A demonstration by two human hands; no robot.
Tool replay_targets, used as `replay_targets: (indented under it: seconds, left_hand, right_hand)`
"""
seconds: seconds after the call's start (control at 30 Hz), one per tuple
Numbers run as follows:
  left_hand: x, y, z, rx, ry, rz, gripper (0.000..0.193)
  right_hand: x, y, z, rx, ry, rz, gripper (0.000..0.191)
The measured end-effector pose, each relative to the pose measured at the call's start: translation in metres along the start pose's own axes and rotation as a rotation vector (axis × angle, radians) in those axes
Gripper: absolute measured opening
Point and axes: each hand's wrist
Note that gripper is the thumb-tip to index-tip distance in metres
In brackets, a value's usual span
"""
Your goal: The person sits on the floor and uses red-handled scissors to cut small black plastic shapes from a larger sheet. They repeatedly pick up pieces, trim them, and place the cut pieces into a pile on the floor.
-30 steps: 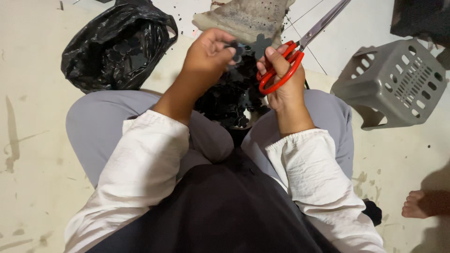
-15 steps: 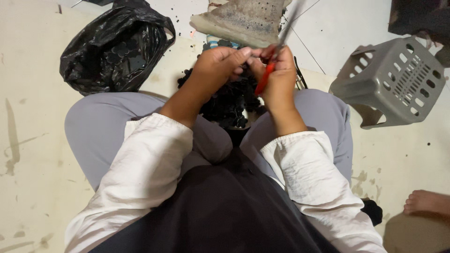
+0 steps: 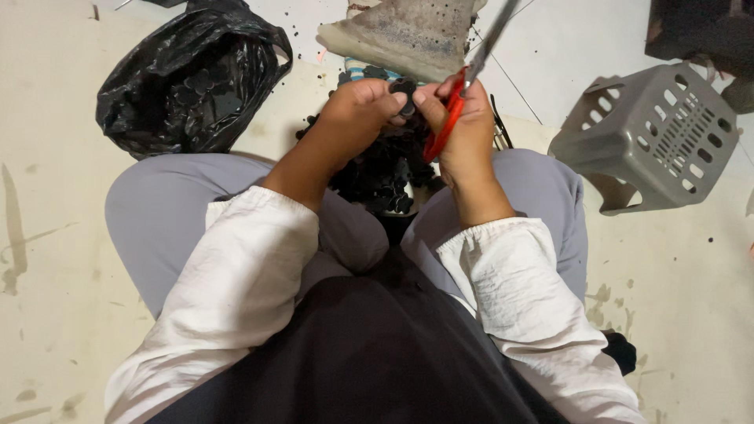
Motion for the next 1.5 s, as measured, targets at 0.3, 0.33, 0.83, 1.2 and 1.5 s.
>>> replay_targets:
  seconds: [0.3, 0.33, 0.83, 1.2, 1.5]
  left_hand:
    - [-0.012, 0.004, 0.003, -0.164, 0.063, -0.126, 0.052]
    - [-0.010, 0.005, 0.003, -0.096, 0.117, -0.158, 0.056]
    - [-0.002, -0.010, 0.004, -0.041, 0.023, 0.185, 0.018]
    - [-0.003, -0.009, 0.003, -0.067, 0.040, 0.272, 0.020]
    - [-0.002, -0.010, 0.006, -0.143, 0.122, 0.395, 0.016]
  right_hand:
    - [-0.007, 0.002, 0.000, -0.085, 0.002, 0.109, 0.026]
    - [-0.007, 0.002, 0.000, -0.108, 0.020, 0.113, 0.026]
    - [0.008, 0.002, 0.008, -0.223, 0.122, 0.053, 0.023]
    - [0.016, 0.002, 0.025, -0.299, 0.183, -0.046, 0.026]
    - [0.016, 0.007, 0.031, -0.266, 0.078, -0.074, 0.025]
Point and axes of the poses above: each hand's wrist, its own z-axis towards the middle knuckle, its own x-axis out of the back of the hand, y = z × x, and after that the axes turned 13 degrees about -z, right-handed
